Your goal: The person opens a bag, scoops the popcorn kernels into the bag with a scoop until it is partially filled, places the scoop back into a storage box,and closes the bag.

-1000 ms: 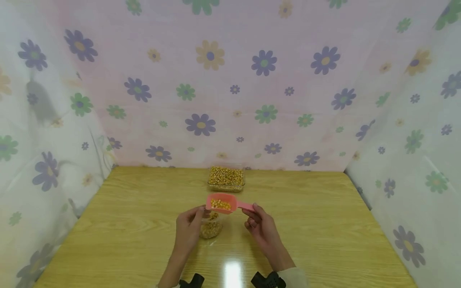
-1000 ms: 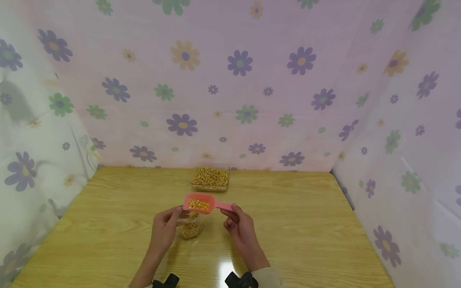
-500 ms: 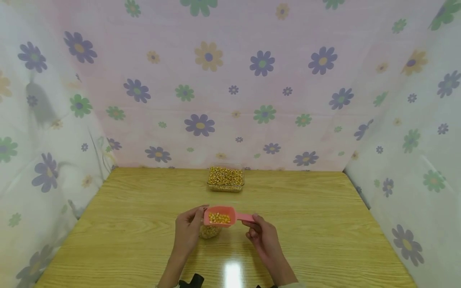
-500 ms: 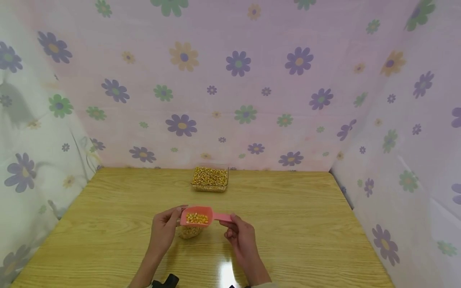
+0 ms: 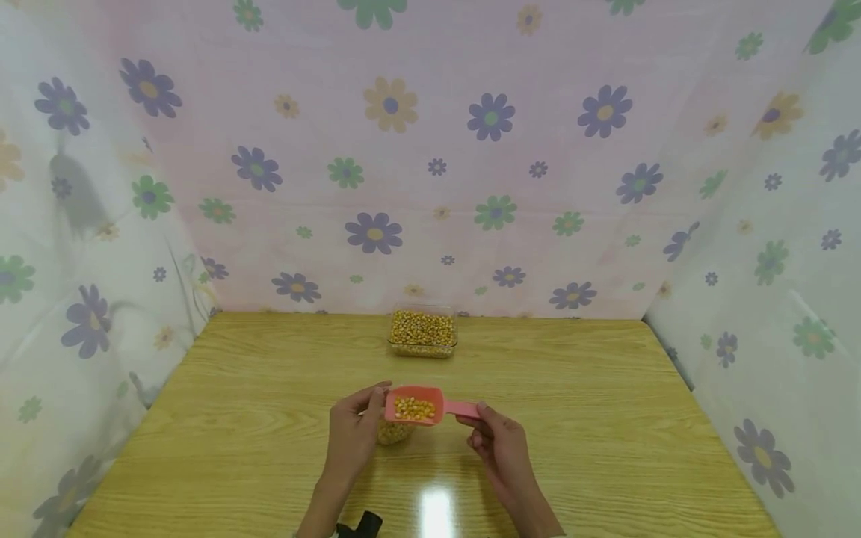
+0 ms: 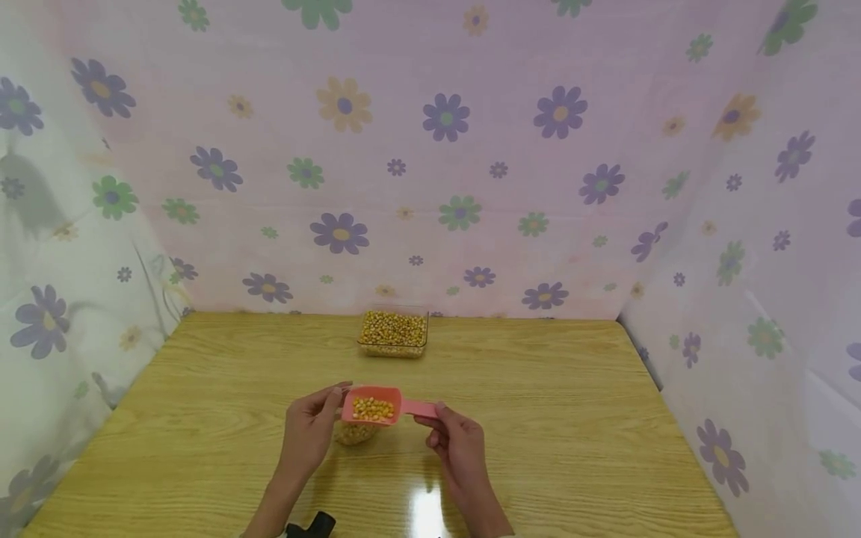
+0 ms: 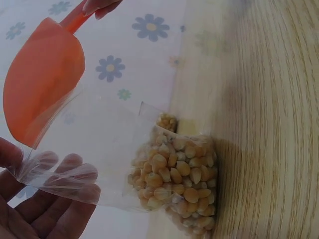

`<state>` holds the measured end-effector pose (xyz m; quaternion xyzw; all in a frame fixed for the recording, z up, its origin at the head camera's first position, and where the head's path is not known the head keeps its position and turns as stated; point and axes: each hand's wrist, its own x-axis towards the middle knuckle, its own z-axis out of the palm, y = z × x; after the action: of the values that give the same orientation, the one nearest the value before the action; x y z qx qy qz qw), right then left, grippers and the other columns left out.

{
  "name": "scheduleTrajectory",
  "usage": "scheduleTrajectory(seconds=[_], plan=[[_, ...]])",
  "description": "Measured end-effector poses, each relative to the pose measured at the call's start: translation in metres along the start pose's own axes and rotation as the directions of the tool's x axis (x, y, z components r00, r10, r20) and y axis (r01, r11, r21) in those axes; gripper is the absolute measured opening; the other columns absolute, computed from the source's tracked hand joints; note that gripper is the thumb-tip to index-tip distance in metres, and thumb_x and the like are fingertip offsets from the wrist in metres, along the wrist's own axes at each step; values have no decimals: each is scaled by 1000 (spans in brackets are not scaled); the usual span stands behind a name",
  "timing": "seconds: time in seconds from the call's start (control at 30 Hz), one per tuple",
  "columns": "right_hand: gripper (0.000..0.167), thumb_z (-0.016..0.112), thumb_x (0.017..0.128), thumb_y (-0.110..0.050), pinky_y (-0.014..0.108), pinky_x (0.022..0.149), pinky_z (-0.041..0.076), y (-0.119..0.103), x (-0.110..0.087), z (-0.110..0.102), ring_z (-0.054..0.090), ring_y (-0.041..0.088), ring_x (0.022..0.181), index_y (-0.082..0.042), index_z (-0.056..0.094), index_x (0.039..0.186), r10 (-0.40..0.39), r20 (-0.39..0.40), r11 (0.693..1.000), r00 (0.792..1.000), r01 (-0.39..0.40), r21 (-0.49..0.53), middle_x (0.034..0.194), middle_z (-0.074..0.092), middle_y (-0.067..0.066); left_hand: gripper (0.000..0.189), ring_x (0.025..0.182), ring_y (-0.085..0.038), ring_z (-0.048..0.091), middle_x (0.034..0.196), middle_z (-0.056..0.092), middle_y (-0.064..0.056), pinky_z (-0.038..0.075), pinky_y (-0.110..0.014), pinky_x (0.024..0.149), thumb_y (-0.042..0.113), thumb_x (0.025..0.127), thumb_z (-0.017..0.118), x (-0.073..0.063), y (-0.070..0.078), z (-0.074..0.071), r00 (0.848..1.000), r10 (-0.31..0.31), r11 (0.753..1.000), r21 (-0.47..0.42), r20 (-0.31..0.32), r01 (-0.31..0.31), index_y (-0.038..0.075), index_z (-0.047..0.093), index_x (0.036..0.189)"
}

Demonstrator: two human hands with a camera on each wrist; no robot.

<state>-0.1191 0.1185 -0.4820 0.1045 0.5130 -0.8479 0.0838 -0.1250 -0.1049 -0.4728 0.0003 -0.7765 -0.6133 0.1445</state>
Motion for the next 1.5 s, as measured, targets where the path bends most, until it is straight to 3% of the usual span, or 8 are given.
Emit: scheduleTrajectory(seconds=[0.1, 0.2, 0.37, 0.47, 0.6, 0.83, 1.13, 1.5], plan=[[25, 59, 104, -22, 17, 61, 49, -2, 0, 0, 51, 1, 55, -13, 77, 90, -19, -16, 999, 1000, 18, -31, 80, 78, -2, 29, 93, -29, 74, 119, 73, -18, 41, -24, 43, 17, 106, 55, 0, 1, 1, 1000, 24, 1000, 0, 3, -24, -1, 78, 110], [24, 60, 104, -22, 18, 61, 49, -3, 0, 0, 52, 2, 56, -13, 77, 90, -43, -31, 997, 999, 41, -69, 80, 78, -3, 28, 92, -31, 74, 118, 73, -18, 37, -24, 38, 17, 106, 56, -1, 1, 1, 999, 39, 999, 8, 2, -39, 0, 78, 110], [23, 60, 104, -21, 20, 63, 49, -6, -1, 2, 55, 4, 57, -9, 77, 93, -82, -71, 991, 994, 74, -111, 81, 78, -2, 25, 94, -27, 75, 116, 75, -15, 50, -22, 52, 13, 105, 56, -1, 0, 3, 998, 57, 996, 69, -11, -56, 2, 79, 108], [25, 61, 104, -21, 22, 65, 50, -8, -3, 4, 56, 5, 58, -4, 77, 98, -108, -98, 985, 989, 93, -145, 82, 78, -2, 24, 82, -22, 74, 115, 75, -13, 55, -24, 62, 11, 104, 57, -1, 0, 4, 997, 74, 992, 101, -25, -71, 4, 80, 102], [30, 62, 103, -21, 24, 67, 53, -10, -4, 9, 57, 7, 57, 6, 75, 103, -158, -115, 974, 981, 136, -179, 81, 78, -1, 23, 78, -21, 74, 114, 76, -12, 55, -24, 59, 11, 104, 58, -1, -1, 3, 995, 99, 988, 120, -35, -94, 4, 80, 99], [34, 63, 102, -17, 23, 63, 54, -13, -9, 19, 58, 8, 56, 14, 70, 113, -257, -117, 943, 959, 222, -248, 81, 78, 2, 25, 95, -30, 75, 116, 75, -16, 56, -23, 63, 11, 105, 56, -1, -2, 2, 995, 101, 990, 101, -22, -99, 1, 79, 105], [33, 64, 102, -20, 25, 61, 54, -15, -12, 25, 59, 10, 56, 9, 73, 111, -326, -100, 902, 940, 277, -332, 84, 79, 4, 25, 95, -31, 75, 117, 74, -17, 47, -23, 49, 11, 105, 56, -1, -2, 0, 998, 60, 995, 83, -19, -58, 0, 78, 110], [29, 66, 101, -20, 27, 59, 54, -12, -11, 30, 62, 11, 54, 7, 76, 106, -387, -79, 871, 919, 336, -359, 83, 79, 8, 25, 92, -31, 74, 111, 76, -17, 46, -24, 48, 12, 105, 56, -2, -2, -1, 997, 71, 994, 79, -22, -70, 0, 76, 114]])
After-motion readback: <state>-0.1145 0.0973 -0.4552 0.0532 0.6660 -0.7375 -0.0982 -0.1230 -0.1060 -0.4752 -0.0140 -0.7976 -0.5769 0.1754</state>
